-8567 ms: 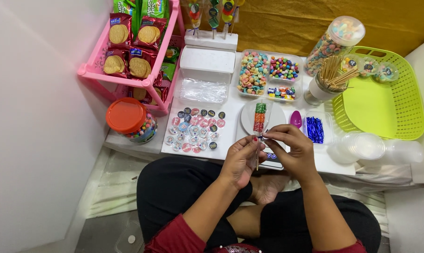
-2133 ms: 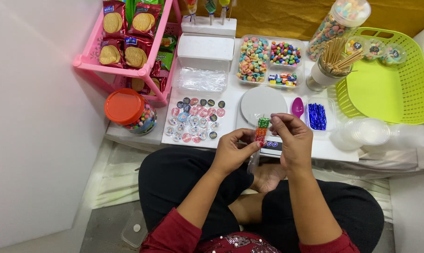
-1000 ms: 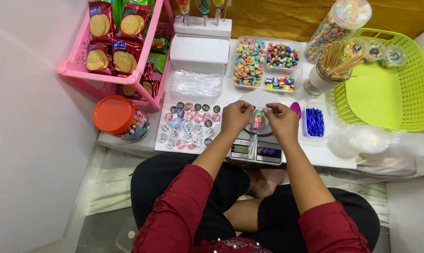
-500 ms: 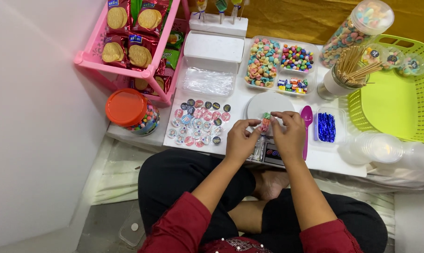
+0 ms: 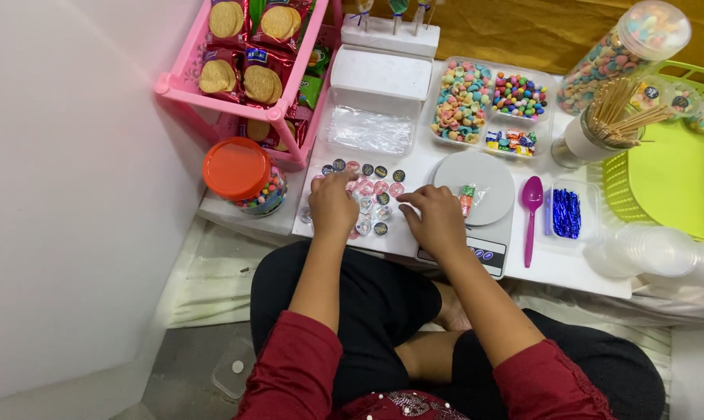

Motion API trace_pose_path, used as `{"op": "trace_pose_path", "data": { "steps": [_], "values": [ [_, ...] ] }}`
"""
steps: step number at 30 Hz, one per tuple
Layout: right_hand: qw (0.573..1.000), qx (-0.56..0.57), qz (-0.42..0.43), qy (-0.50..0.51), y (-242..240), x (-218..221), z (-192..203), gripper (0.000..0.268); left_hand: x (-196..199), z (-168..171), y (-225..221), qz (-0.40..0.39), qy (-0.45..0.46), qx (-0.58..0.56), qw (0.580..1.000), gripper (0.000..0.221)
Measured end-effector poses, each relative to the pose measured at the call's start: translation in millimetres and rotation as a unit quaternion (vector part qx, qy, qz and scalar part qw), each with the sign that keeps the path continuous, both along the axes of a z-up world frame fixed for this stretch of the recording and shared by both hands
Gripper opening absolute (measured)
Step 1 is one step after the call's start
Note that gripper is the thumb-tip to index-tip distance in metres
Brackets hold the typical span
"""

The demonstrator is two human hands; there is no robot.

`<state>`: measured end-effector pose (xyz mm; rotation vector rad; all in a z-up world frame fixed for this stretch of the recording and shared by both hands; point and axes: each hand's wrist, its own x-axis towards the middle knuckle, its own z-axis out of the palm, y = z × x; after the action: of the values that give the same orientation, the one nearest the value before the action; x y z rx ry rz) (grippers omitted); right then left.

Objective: Threading small colorful candies onto a stick to create a decorative treat

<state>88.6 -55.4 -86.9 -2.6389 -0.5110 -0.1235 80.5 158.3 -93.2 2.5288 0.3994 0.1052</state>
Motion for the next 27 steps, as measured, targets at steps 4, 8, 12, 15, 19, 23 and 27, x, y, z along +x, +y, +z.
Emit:
{"op": "trace_pose_path", "data": {
  "steps": [4, 8, 12, 15, 19, 23, 27],
  "values": [
    [0.996, -0.062, 0.046, -0.036, 33, -2, -13, 0.018, -1, -30, 1, 0.003, 0.002, 0.055, 0.998, 0.038],
    [0.987, -0.093, 0.104, -0.080, 56, 3, -13, 0.024, 3, -48, 4, -0.001, -0.014, 0.081, 0.997, 0.034],
    [0.983, -0.122, 0.118, -0.075, 65, 9, -25, 0.024, 3, -49, 4, 0.004, -0.016, 0.086, 0.996, 0.032],
    [0.984, -0.098, 0.108, -0.098, 66, 18, -43, 0.014, -2, -37, 2, -0.004, -0.013, 0.077, 0.997, 0.031],
    [0.984, -0.076, 0.119, -0.113, 57, 13, -41, 0.012, -1, -39, 3, -0.006, -0.007, 0.076, 0.997, 0.032],
    [0.988, 0.018, 0.104, -0.113, 46, 3, -30, 0.008, 1, -41, 2, -0.011, -0.005, 0.086, 0.996, 0.031],
    [0.980, 0.182, 0.012, 0.077, 30, -12, 11, 0.010, 2, -54, 4, 0.000, -0.052, 0.064, 0.997, 0.033]
  ]
}}
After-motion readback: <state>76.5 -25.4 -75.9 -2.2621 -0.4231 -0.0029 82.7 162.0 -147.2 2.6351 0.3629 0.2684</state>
